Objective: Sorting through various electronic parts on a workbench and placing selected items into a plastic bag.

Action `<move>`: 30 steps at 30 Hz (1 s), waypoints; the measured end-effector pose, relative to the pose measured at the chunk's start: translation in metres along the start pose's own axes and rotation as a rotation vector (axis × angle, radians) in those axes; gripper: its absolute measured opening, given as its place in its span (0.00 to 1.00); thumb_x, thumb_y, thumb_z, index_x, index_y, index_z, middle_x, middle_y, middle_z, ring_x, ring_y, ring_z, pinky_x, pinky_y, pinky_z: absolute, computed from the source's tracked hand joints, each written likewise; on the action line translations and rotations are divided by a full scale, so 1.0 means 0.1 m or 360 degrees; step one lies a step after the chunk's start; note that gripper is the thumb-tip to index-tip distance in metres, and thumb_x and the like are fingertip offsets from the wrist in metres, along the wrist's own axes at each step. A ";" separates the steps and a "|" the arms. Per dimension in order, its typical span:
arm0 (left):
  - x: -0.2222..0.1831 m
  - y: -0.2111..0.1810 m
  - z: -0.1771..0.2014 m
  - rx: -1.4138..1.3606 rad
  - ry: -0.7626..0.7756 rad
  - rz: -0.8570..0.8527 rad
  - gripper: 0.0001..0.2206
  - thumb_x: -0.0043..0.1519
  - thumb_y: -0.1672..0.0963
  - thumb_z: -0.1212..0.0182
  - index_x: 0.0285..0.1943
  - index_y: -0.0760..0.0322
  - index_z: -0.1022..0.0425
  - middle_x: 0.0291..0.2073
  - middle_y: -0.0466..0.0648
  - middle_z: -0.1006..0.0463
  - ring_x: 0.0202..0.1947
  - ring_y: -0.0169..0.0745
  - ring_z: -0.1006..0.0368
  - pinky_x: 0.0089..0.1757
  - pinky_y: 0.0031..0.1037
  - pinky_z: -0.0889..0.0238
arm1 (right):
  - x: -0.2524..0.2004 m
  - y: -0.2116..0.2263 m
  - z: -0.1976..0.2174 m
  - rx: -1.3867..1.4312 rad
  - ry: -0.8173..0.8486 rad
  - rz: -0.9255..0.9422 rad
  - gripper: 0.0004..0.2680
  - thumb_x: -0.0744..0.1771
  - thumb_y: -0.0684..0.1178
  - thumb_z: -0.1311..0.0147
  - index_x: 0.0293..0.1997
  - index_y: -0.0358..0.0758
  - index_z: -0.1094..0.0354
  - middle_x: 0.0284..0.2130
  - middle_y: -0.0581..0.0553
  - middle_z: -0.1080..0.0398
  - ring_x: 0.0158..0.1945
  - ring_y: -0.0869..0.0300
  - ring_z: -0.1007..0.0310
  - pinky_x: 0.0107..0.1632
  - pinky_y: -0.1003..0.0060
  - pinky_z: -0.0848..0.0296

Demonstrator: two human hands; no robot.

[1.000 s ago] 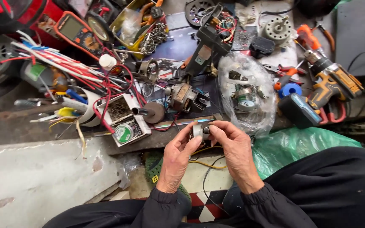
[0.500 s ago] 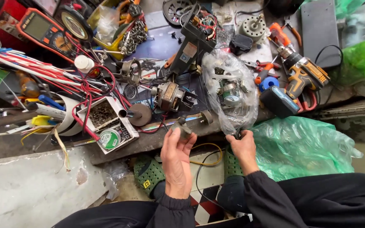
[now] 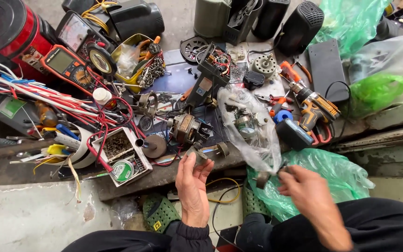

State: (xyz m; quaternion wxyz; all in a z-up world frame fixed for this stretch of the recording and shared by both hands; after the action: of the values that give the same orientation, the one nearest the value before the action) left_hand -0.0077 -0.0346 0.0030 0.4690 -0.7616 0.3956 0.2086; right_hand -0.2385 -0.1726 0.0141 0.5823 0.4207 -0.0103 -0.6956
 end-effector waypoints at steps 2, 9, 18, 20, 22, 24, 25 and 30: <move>0.02 -0.01 0.02 -0.0006 -0.0014 -0.0026 0.22 0.66 0.55 0.39 0.68 0.70 0.28 0.49 0.56 0.25 0.43 0.52 0.22 0.52 0.37 0.23 | -0.33 0.45 0.29 0.0051 -0.0025 0.0002 0.08 0.73 0.45 0.42 0.48 0.30 0.19 0.38 0.31 0.13 0.39 0.48 0.11 0.46 0.55 0.14; 0.05 -0.07 0.18 0.0014 -0.0053 -0.0118 0.28 0.65 0.53 0.39 0.75 0.69 0.27 0.50 0.58 0.22 0.43 0.51 0.22 0.50 0.37 0.22 | -0.08 1.01 0.48 -0.0518 -0.0010 0.0115 0.14 0.74 0.55 0.45 0.42 0.34 0.19 0.33 0.38 0.13 0.30 0.52 0.15 0.41 0.57 0.21; 0.12 -0.04 0.17 0.0054 -0.0124 -0.0091 0.27 0.65 0.54 0.38 0.74 0.70 0.26 0.48 0.57 0.22 0.41 0.49 0.21 0.49 0.35 0.22 | -0.16 0.97 0.64 -0.0111 -0.0219 0.0189 0.15 0.73 0.52 0.40 0.31 0.31 0.20 0.24 0.40 0.19 0.24 0.57 0.28 0.38 0.62 0.33; 0.15 -0.01 0.16 0.0032 -0.0145 -0.0099 0.25 0.66 0.54 0.39 0.72 0.70 0.26 0.49 0.55 0.24 0.42 0.50 0.22 0.49 0.35 0.22 | -0.21 1.03 0.72 -0.0025 -0.0270 0.0303 0.15 0.74 0.50 0.39 0.30 0.31 0.22 0.22 0.40 0.22 0.23 0.58 0.30 0.35 0.62 0.36; 0.16 -0.02 0.19 0.0012 -0.0177 -0.0120 0.23 0.67 0.54 0.39 0.71 0.70 0.25 0.50 0.53 0.26 0.42 0.50 0.22 0.49 0.35 0.22 | -0.20 1.12 0.72 0.0066 -0.0307 0.0420 0.16 0.75 0.48 0.38 0.29 0.31 0.23 0.21 0.40 0.24 0.23 0.59 0.32 0.33 0.63 0.38; 0.14 -0.04 0.21 0.0054 -0.0177 -0.0133 0.26 0.66 0.53 0.40 0.74 0.66 0.26 0.53 0.55 0.23 0.44 0.51 0.22 0.50 0.37 0.22 | -0.12 1.25 0.69 -0.0040 -0.0382 0.0502 0.17 0.75 0.52 0.40 0.30 0.32 0.22 0.22 0.42 0.22 0.23 0.61 0.28 0.38 0.67 0.33; 0.12 -0.06 0.21 0.0054 -0.0187 -0.0144 0.26 0.66 0.53 0.40 0.74 0.66 0.26 0.53 0.55 0.23 0.44 0.51 0.22 0.50 0.37 0.22 | -0.15 1.35 0.67 -0.0037 -0.0368 0.0509 0.17 0.75 0.52 0.40 0.30 0.32 0.22 0.22 0.42 0.22 0.23 0.61 0.28 0.38 0.67 0.33; 0.14 -0.04 0.33 0.0065 -0.0231 -0.0157 0.28 0.65 0.53 0.39 0.75 0.65 0.26 0.51 0.54 0.22 0.43 0.49 0.21 0.49 0.35 0.24 | 0.24 1.71 0.44 0.0268 -0.0230 0.0631 0.10 0.76 0.49 0.47 0.50 0.35 0.20 0.30 0.43 0.21 0.26 0.63 0.28 0.32 0.69 0.28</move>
State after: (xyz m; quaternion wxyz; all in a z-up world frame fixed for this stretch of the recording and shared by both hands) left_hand 0.0056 -0.0099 -0.0201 0.5216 -0.7532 0.3270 0.2317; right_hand -0.1270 -0.2680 0.1153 0.6682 0.4067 -0.1923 -0.5926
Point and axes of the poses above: each hand's wrist, its own x-axis towards the middle knuckle, its own z-axis out of the back of the hand, y = z × x, the point moved 3 cm from there along x, towards the middle knuckle
